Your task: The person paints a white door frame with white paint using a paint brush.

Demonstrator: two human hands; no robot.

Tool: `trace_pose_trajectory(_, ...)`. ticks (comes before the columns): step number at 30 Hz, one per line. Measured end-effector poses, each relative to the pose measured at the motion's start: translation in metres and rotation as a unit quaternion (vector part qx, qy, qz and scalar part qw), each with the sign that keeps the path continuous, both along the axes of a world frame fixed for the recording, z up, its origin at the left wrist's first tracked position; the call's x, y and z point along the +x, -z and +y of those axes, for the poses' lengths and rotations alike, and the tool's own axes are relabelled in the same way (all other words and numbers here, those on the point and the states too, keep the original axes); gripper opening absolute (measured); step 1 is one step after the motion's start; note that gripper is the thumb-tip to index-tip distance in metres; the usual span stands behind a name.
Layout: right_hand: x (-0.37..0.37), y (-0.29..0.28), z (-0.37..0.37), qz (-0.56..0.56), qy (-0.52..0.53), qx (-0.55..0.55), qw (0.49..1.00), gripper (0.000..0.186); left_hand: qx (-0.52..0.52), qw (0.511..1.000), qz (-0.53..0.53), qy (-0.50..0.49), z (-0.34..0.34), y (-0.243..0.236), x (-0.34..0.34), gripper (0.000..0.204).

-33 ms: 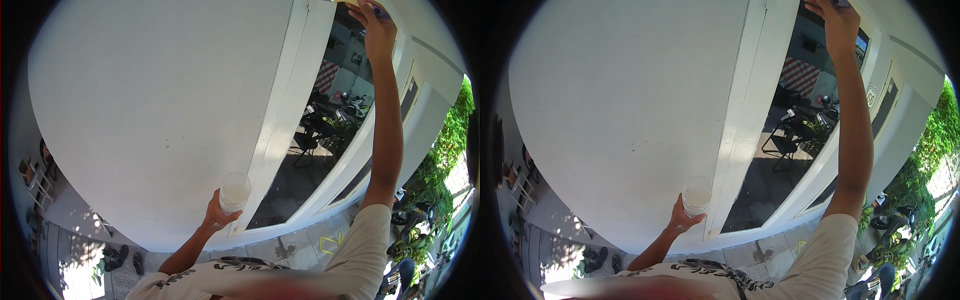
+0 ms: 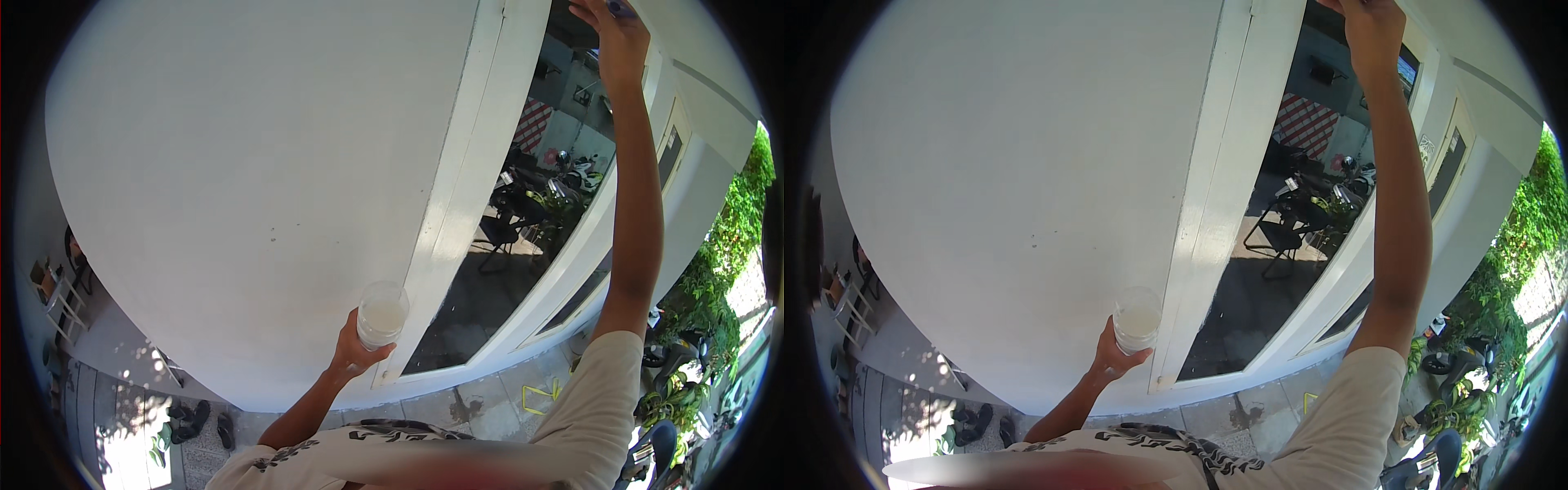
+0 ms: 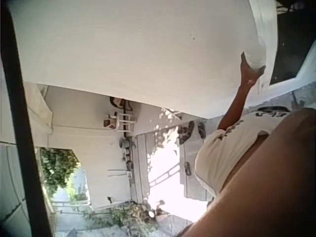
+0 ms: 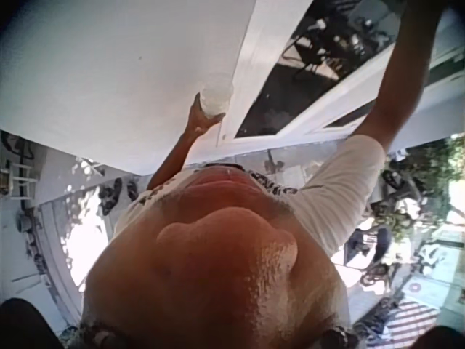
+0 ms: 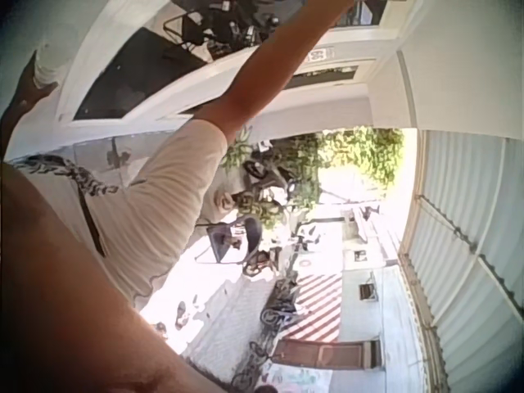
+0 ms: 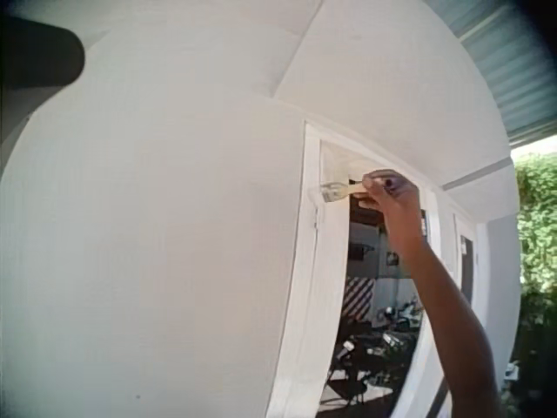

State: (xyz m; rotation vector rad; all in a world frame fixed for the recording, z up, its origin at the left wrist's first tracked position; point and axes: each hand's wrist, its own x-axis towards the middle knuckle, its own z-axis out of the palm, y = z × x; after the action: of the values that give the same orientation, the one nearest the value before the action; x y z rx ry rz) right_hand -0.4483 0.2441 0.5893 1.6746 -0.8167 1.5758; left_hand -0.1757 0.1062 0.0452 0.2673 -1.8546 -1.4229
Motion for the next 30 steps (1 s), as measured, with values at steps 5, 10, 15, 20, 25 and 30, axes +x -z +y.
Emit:
trace_pose_trajectory(5,0.019,-0.008,-0.007,0.097,0.225,-0.010,0.969,0.012,-0.012,1.000,0.002,-0.016,0.000,0.005,0.001,0.093)
trace_pose_trajectory(10,0.037,0.030,0.013,0.213,0.257,0.083,0.939,0.011,-0.014,0.999,0.018,-0.024,-0.004,0.007,0.004,0.092)
trace_pose_trajectory(15,0.027,-0.010,0.026,0.144,0.245,0.211,0.935,0.010,-0.022,0.999,0.006,-0.033,0.007,-0.005,0.006,0.091)
trace_pose_trajectory(20,0.004,-0.090,0.023,0.183,0.169,0.095,0.964,0.013,-0.005,0.999,0.042,-0.021,0.014,0.007,-0.007,0.090)
trace_pose_trajectory(25,0.031,-0.052,0.033,0.267,0.278,-0.052,0.921,0.014,-0.015,0.999,0.039,-0.018,0.021,-0.006,-0.007,0.089)
trace_pose_trajectory(30,0.025,0.016,0.055,0.310,0.275,0.145,0.898,0.014,-0.015,0.999,0.007,-0.045,0.034,-0.006,-0.001,0.089)
